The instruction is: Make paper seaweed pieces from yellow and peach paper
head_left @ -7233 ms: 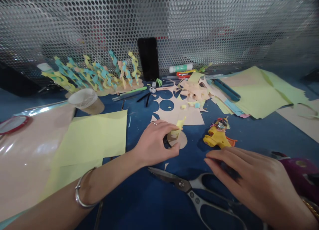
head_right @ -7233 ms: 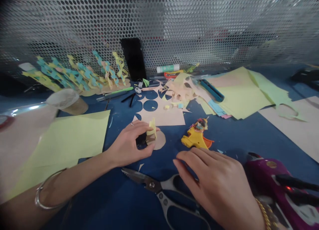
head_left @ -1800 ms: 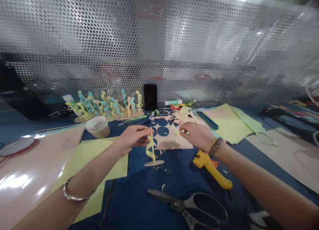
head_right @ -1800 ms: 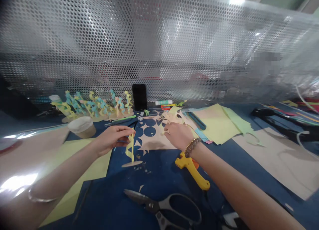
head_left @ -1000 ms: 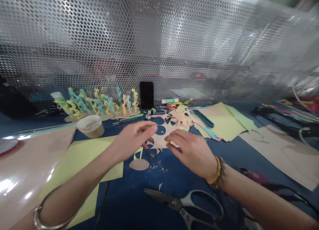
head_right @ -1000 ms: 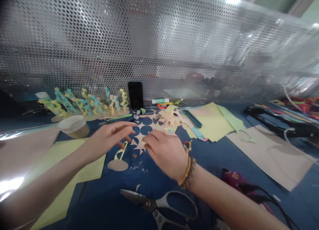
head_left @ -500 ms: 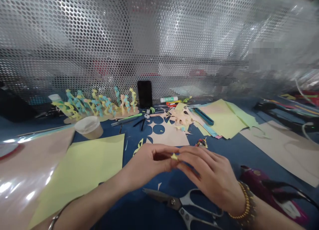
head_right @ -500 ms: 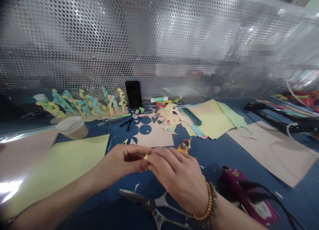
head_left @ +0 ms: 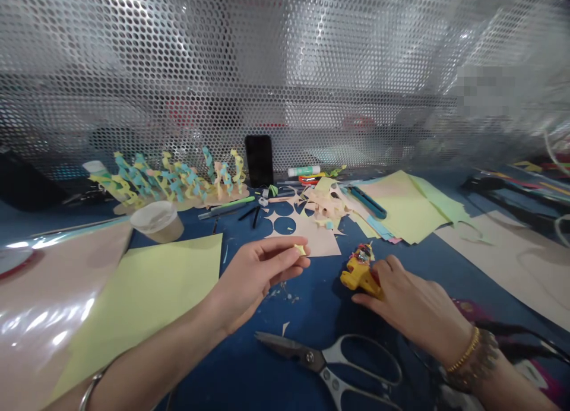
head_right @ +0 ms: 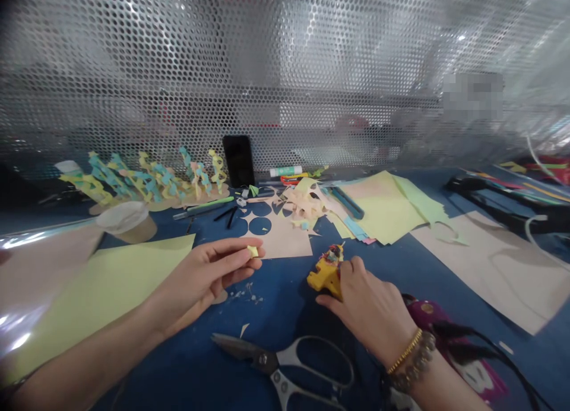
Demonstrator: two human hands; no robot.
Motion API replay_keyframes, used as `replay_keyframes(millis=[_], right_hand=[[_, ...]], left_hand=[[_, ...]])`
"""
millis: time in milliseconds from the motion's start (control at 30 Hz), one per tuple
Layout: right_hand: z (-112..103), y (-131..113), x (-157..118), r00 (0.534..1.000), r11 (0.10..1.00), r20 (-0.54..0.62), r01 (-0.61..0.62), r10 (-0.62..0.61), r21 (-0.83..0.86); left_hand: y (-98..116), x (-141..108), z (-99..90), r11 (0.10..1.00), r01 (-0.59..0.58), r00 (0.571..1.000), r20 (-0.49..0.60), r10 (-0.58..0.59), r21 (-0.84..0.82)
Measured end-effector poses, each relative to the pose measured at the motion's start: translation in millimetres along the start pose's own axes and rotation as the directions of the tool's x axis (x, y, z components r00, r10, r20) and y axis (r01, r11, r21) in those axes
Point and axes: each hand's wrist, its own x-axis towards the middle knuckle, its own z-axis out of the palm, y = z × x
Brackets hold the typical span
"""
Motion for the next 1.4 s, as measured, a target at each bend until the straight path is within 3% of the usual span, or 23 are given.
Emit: replay_keyframes(millis=[133,200,267,333,400,500,567,633,733,900,1000,1233,1400], right_hand=[[-2.9,3.4,3.9,1.000,0.999,0.004,0.005,-0.005,0.048],[-7.4,4.9,4.6,1.000,0.982,-0.014,-0.005,0.008,0.190],[-13.9,5.3,3.3,1.000,0.897,-0.027,0.011,0.001,0.441],[-20.7,4.7,0.3,0.998,0.673,0.027,0.017,-0.055,0.740],[-25.6,3.6,-2.8,0.984,0.328,0.113,-0.062,-0.138,0.942],[-26.7,1.6,-4.1,0.960,-0.137,0.098,-0.138,-0.262,0.981],[-24.2,-0.1,-3.3,0.951,-0.299,0.064,-0.159,-0.304,0.941],[-21.3,-2.6,-3.6,0.941,-0.369,0.046,-0.177,-0.336,0.912],[-18.8,-7.5,-8.8,0.953,-0.370,0.036,-0.152,-0.301,0.917],[-21.0,-13.1,-19.7,0.989,-0.071,0.032,-0.042,-0.147,0.997],[-22.8,-14.4,-21.1,0.992,0.024,0.006,-0.003,-0.128,1.000],[-24.8,-17.4,-22.9,0.986,0.087,0.106,-0.095,-0.132,0.992],[-21.4,-15.2,-22.8,0.983,0.093,0.105,-0.092,-0.148,0.991]], left_hand=[[0.2,-0.6,2.2,0.992,0.063,0.998,-0.020,-0.066,-0.110],[-0.8,0.6,2.4,0.983,0.085,0.995,-0.032,-0.091,-0.162],[-2.1,1.8,2.5,0.976,0.091,0.994,-0.037,-0.100,-0.195],[-3.3,2.5,2.5,0.973,0.094,0.994,-0.039,-0.105,-0.210],[-4.5,2.7,2.4,0.972,0.100,0.993,-0.040,-0.111,-0.212],[-6.4,2.8,2.1,0.972,0.098,0.993,-0.041,-0.109,-0.215],[-7.6,2.8,1.8,0.970,0.092,0.994,-0.043,-0.104,-0.224],[-8.4,2.7,1.6,0.968,0.089,0.994,-0.039,-0.101,-0.236],[-8.5,2.2,1.7,0.965,0.089,0.995,-0.026,-0.098,-0.247],[-7.6,0.8,2.4,0.962,0.106,0.993,-0.013,-0.113,-0.251],[-7.8,-0.4,2.6,0.962,0.122,0.992,-0.006,-0.127,-0.242],[-6.1,-3.1,5.0,0.966,0.109,0.994,0.004,-0.111,-0.236],[-6.9,-5.0,6.0,0.965,0.102,0.995,0.002,-0.104,-0.242]])
